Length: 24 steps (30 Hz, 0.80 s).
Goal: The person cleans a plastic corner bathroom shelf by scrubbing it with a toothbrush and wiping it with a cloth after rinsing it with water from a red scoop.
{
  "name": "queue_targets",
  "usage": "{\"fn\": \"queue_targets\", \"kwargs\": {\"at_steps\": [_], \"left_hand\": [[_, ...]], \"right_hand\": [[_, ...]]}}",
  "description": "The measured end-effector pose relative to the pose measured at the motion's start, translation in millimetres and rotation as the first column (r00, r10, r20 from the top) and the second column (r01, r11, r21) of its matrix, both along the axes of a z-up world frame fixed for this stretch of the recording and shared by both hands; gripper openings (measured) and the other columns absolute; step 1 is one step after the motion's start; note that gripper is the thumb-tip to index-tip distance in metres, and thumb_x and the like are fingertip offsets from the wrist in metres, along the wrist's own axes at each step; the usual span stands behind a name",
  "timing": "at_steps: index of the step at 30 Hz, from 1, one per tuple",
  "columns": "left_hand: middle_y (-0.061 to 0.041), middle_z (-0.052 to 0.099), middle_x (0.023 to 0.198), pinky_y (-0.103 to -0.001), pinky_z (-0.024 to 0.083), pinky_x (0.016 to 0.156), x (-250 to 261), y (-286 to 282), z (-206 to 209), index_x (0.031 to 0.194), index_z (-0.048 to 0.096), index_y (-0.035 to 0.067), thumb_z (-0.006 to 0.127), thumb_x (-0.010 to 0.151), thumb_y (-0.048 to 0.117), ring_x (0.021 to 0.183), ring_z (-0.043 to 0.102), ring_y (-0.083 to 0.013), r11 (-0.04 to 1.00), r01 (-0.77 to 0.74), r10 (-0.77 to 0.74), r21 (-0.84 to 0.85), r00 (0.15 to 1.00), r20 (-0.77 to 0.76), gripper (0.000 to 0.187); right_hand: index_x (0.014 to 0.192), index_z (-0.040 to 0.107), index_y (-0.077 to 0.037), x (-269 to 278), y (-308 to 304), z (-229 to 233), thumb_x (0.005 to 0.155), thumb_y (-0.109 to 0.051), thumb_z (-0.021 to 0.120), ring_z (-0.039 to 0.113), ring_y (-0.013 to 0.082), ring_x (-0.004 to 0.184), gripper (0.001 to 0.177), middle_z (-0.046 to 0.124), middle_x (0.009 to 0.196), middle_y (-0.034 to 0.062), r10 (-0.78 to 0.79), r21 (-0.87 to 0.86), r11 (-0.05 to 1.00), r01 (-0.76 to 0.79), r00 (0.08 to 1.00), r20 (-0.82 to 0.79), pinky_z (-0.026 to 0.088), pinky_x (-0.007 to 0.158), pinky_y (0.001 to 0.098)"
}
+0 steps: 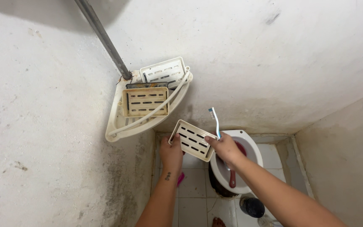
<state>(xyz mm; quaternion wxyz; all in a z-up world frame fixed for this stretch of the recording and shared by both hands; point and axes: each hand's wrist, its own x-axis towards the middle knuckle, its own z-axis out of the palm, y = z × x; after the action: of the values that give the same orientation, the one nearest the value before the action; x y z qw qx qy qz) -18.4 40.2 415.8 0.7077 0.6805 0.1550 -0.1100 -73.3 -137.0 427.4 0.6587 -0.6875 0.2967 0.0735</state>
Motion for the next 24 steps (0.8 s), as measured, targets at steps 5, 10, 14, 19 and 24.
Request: {"fn": "queue_targets", "kwargs": {"at_steps": [5, 10, 14, 19, 24], "left_hand": [[-0.001, 0.07, 0.099, -0.031, 0.054, 0.076, 0, 27, 28, 0.116, 0.062, 0.015, 0.063, 0.098, 0.036, 0.086, 0.065, -0.0112, 0.941, 0.304, -0.329, -0.149, 0.923, -0.198, 0.028], [-0.004, 0.074, 0.1, -0.032, 0.054, 0.07, -7, 21, 33, 0.125, 0.057, 0.015, 0.053, 0.099, 0.037, 0.082, 0.068, -0.0153, 0.959, 0.232, -0.256, -0.163, 0.956, -0.146, 0.034], [-0.009, 0.071, 0.096, -0.035, 0.046, 0.061, -9, 17, 39, 0.132, 0.05, 0.023, 0.048, 0.1, 0.035, 0.074, 0.062, -0.0245, 0.961, 0.22, -0.253, -0.166, 0.943, -0.217, 0.034], [-0.003, 0.071, 0.106, -0.034, 0.055, 0.074, -3, 23, 23, 0.126, 0.055, 0.018, 0.054, 0.097, 0.04, 0.09, 0.069, -0.0141, 0.971, 0.216, -0.234, -0.104, 0.945, -0.23, 0.036], [-0.008, 0.067, 0.111, -0.037, 0.052, 0.084, -5, 26, 13, 0.124, 0.058, 0.012, 0.055, 0.098, 0.054, 0.096, 0.065, -0.0171, 0.953, 0.222, -0.262, -0.206, 0.945, -0.195, 0.049]], "right_hand": [[0.123, 0.066, -0.003, 10, -23, 31, 0.087, -0.031, 0.075, 0.067, 0.0142, 0.088, 0.047, 0.074, 0.099, 0.0086, 0.129, -0.084, 0.988, -0.133, 0.991, -0.046, 0.053, 0.079, 0.0313], [0.116, 0.062, -0.002, 4, -28, 38, 0.097, -0.044, 0.064, 0.043, 0.0076, 0.049, 0.047, 0.064, 0.084, 0.0072, 0.064, 0.366, 0.927, -0.086, 0.995, 0.071, 0.036, 0.043, 0.0235], [0.107, 0.058, 0.002, 3, -25, 36, 0.095, -0.033, 0.066, 0.04, 0.0071, 0.046, 0.037, 0.069, 0.082, 0.0138, 0.148, 0.368, 0.918, -0.147, 0.989, 0.026, 0.033, 0.04, 0.0237], [0.102, 0.06, 0.007, 3, -22, 49, 0.1, -0.043, 0.06, 0.037, 0.0076, 0.044, 0.05, 0.06, 0.067, 0.0086, 0.133, 0.303, 0.947, -0.108, 0.989, -0.064, 0.031, 0.04, 0.0236], [0.108, 0.065, -0.001, 3, -17, 48, 0.096, -0.028, 0.062, 0.037, 0.0089, 0.047, 0.03, 0.053, 0.067, 0.0032, 0.028, 0.327, 0.945, -0.024, 1.0, -0.005, 0.033, 0.044, 0.0259]]}}
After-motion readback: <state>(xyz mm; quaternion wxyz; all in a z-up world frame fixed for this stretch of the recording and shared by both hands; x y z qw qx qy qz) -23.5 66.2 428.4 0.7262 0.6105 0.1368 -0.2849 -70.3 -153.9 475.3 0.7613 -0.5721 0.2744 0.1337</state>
